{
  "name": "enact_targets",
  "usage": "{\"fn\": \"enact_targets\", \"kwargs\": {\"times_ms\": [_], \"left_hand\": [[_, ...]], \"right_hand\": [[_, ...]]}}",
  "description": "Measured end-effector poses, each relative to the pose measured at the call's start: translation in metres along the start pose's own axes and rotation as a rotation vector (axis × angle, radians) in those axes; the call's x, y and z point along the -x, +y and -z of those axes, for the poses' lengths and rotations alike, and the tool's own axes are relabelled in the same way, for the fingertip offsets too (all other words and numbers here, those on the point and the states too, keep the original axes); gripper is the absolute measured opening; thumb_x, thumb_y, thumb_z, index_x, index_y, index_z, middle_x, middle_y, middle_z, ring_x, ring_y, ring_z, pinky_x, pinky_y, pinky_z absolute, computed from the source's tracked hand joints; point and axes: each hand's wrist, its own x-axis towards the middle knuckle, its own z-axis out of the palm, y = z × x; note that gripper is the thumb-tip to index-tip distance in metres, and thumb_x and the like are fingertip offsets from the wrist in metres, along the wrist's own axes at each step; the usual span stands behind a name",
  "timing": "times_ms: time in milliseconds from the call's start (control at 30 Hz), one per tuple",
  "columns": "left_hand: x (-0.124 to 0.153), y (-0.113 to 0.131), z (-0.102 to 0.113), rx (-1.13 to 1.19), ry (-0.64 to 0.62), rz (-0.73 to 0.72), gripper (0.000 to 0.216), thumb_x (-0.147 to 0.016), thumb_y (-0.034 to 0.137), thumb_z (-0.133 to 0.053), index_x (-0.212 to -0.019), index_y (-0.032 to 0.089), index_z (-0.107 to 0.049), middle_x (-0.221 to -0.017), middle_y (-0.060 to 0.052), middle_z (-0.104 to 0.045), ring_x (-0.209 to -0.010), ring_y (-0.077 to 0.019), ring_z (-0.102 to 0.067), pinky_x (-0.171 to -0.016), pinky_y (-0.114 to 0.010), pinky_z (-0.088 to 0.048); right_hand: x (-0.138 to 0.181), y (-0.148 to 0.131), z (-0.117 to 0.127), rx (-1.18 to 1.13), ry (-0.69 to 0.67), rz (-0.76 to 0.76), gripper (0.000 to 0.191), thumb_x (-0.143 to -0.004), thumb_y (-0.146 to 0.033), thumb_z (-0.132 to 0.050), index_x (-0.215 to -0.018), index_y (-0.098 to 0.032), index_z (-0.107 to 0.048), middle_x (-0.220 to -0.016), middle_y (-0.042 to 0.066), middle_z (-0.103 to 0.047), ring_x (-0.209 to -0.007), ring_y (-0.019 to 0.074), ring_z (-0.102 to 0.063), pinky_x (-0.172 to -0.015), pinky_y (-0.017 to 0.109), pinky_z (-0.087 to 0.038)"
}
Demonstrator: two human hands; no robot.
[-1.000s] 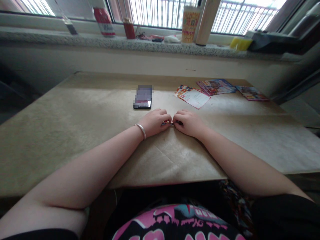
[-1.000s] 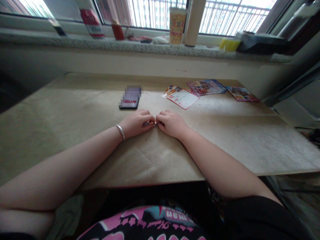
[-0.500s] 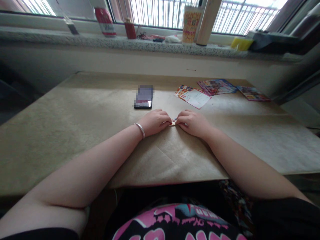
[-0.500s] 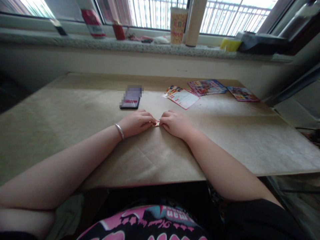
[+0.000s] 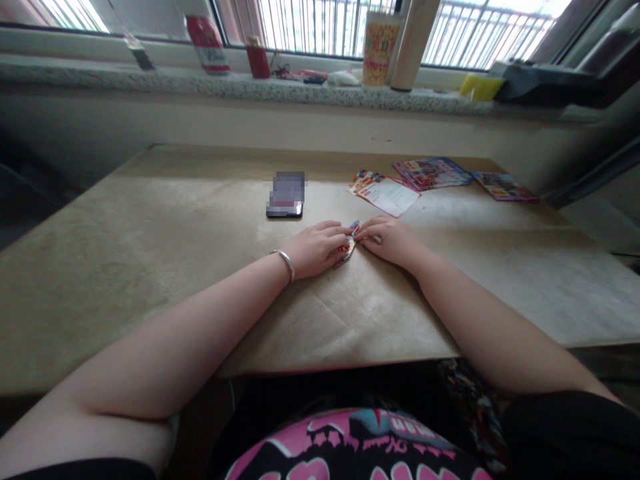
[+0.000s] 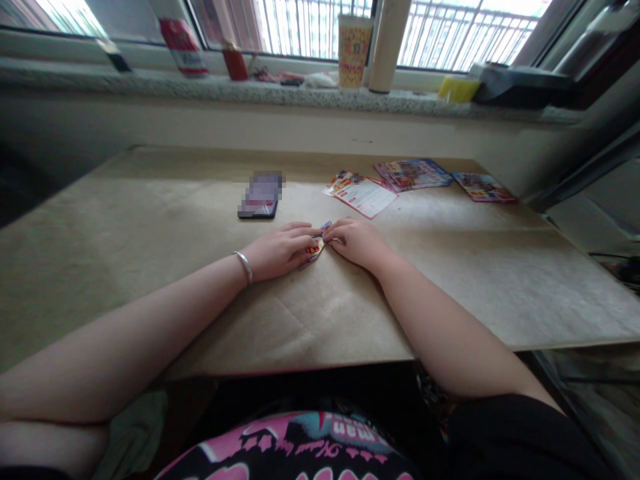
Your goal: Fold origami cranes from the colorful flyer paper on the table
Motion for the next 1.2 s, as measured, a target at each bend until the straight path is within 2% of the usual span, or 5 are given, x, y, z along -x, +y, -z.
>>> {"fn": "enact_targets", "kwargs": {"times_ms": [100,267,467,700,1200], "left_hand": [[0.0,0.0,0.0,0.025,-0.038,0.035,0.025,-0.094,0.026,-0.049,-0.11,0.014,-0.064,-0.133,-0.01,-0.059,-0.127,-0.0279,-0.048,-0.109,-0.044,-0.039],[0.0,0.003,0.002,0.06,-0.055,0.078,0.034,-0.094,0.036,-0.051,-0.119,0.016,-0.062,-0.123,-0.012,-0.062,-0.119,-0.0259,-0.053,-0.108,-0.043,-0.041],[0.001,0.007,0.001,0.052,-0.06,0.105,0.036,-0.091,0.04,-0.057,-0.121,0.02,-0.062,-0.127,-0.01,-0.059,-0.12,-0.0257,-0.052,-0.108,-0.043,-0.04],[0.001,0.009,0.001,0.039,-0.061,0.113,0.038,-0.091,0.04,-0.055,-0.122,0.019,-0.062,-0.128,-0.012,-0.057,-0.119,-0.0267,-0.05,-0.108,-0.044,-0.039],[0.001,0.01,0.001,0.04,-0.075,0.147,0.04,-0.091,0.043,-0.054,-0.124,0.022,-0.061,-0.131,-0.011,-0.054,-0.124,-0.0269,-0.047,-0.111,-0.044,-0.036]], "right_hand": [[0.002,0.004,-0.001,-0.08,0.018,0.002,0.02,-0.084,-0.02,-0.059,-0.092,-0.02,-0.078,-0.099,0.008,-0.075,-0.093,0.0193,-0.068,-0.091,0.034,-0.051],[0.002,0.01,-0.003,-0.161,0.023,0.04,0.019,-0.084,-0.021,-0.06,-0.093,-0.022,-0.077,-0.098,0.006,-0.075,-0.094,0.0188,-0.068,-0.091,0.034,-0.051],[0.0,0.005,-0.006,0.001,0.073,-0.018,0.023,-0.088,-0.021,-0.055,-0.097,-0.022,-0.076,-0.101,0.006,-0.074,-0.096,0.0196,-0.066,-0.091,0.035,-0.05],[-0.002,-0.009,-0.003,0.233,0.008,0.015,0.027,-0.09,-0.025,-0.054,-0.107,-0.022,-0.076,-0.105,0.007,-0.073,-0.1,0.0237,-0.06,-0.093,0.04,-0.047],[-0.003,-0.007,-0.001,0.279,-0.025,0.024,0.029,-0.09,-0.024,-0.052,-0.109,-0.021,-0.075,-0.113,0.003,-0.073,-0.105,0.0234,-0.062,-0.097,0.038,-0.047]]}}
